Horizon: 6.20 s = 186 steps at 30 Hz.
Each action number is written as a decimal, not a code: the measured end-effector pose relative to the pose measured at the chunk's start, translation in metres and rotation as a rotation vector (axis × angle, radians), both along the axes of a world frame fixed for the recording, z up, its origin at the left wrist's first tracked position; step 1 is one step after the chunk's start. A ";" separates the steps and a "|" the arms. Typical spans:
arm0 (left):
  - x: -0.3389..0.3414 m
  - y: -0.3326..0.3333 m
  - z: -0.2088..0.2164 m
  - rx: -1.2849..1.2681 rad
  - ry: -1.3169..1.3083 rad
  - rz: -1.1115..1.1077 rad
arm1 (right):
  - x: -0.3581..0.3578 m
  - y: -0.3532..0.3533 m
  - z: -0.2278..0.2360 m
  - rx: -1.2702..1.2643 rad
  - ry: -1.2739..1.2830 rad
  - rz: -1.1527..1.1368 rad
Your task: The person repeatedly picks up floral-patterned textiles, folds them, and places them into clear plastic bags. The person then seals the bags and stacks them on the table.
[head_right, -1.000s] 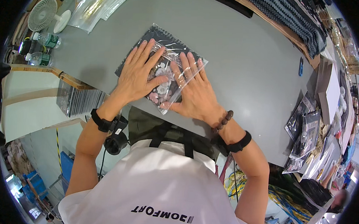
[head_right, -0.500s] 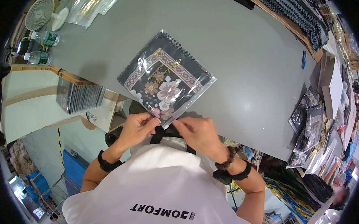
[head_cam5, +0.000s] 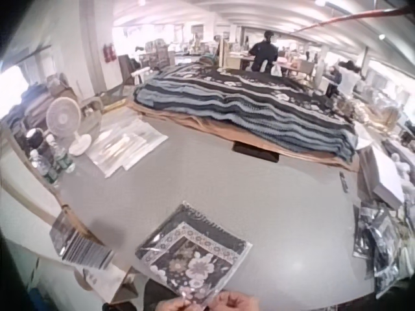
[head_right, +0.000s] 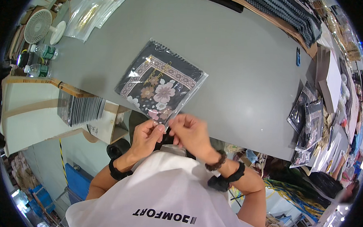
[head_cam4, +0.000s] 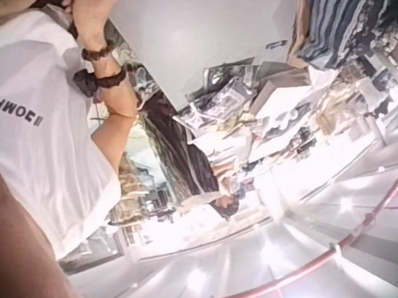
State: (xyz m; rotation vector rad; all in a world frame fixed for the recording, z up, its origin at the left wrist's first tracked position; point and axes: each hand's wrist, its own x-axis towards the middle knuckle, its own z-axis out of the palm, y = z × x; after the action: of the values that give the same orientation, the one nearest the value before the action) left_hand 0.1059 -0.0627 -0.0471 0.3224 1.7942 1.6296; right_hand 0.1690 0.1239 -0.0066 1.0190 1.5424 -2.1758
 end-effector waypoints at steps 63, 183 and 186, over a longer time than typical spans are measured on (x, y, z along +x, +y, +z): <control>-0.275 0.576 0.101 0.215 1.230 -0.384 | -0.143 0.592 0.081 2.032 0.529 -0.448; -0.300 0.274 0.142 0.280 0.834 0.368 | -0.157 0.241 0.166 1.807 1.209 0.307; -0.263 0.286 0.137 0.231 0.966 0.216 | -0.186 0.238 0.167 1.693 1.150 0.361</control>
State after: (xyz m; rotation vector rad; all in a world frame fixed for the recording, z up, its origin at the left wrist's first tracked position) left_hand -0.1574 0.2229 0.0897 1.2227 2.3637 2.0192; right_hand -0.0174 0.3620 0.1609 -0.6411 3.6828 -0.6155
